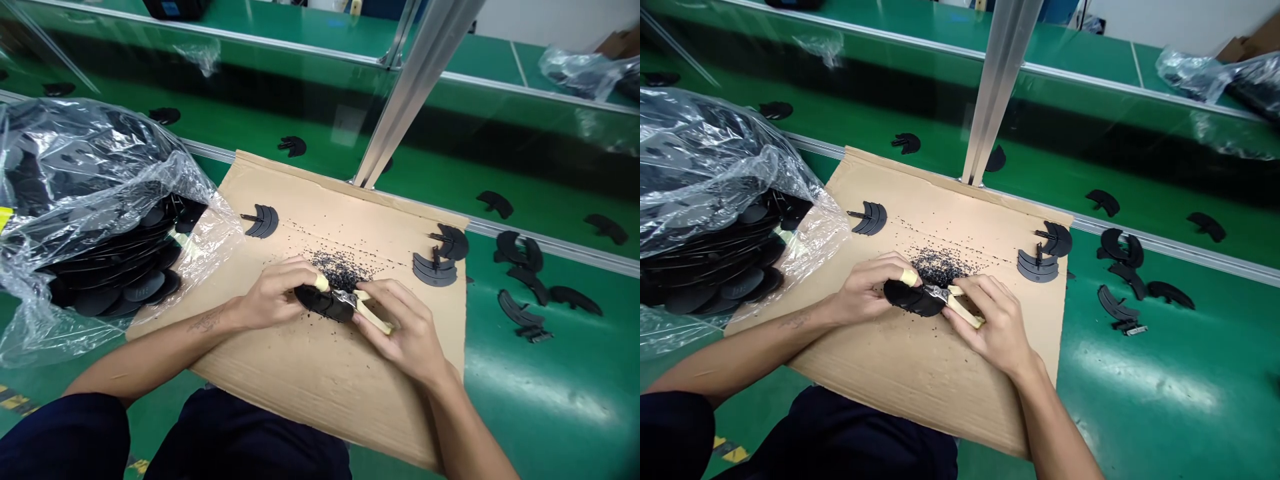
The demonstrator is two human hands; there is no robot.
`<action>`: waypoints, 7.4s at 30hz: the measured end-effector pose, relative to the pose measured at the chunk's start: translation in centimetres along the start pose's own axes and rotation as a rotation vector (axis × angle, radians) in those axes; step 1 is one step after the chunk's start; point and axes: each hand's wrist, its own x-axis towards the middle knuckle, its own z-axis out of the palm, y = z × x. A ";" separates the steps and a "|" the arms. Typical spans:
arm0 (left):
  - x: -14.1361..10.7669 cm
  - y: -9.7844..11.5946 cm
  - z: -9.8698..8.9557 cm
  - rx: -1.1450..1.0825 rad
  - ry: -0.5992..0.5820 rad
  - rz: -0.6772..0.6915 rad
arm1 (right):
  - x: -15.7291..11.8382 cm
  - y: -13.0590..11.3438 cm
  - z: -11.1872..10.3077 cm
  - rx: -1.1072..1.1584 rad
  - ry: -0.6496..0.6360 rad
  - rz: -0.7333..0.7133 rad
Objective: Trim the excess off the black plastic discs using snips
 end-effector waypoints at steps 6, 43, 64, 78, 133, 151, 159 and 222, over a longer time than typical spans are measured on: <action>-0.2 0.5 0.2 -0.246 -0.011 -0.302 | 0.1 -0.3 0.0 -0.045 0.063 -0.044; -0.6 0.6 0.6 -0.436 -0.068 -0.354 | -0.5 -0.8 -0.2 -0.397 0.116 -0.226; -0.7 0.8 0.6 -0.503 -0.063 -0.434 | -0.4 -1.3 0.0 -0.203 0.097 -0.096; -0.2 0.7 0.7 -0.260 -0.015 -0.279 | 0.2 -1.9 0.3 0.241 0.057 0.106; 18.5 -19.3 -7.4 0.833 -0.328 -0.478 | -2.4 -1.1 1.9 -0.215 -0.150 -0.037; 18.2 -14.0 -13.5 0.863 -0.014 -0.669 | -2.8 -1.4 3.5 -0.281 -0.362 -0.180; 15.9 -2.7 -11.3 0.641 -0.168 -0.435 | -1.2 -2.5 2.9 -0.200 -0.097 -0.211; 0.0 1.5 1.1 -0.228 0.148 -0.359 | -0.1 -3.0 3.2 0.803 0.178 0.747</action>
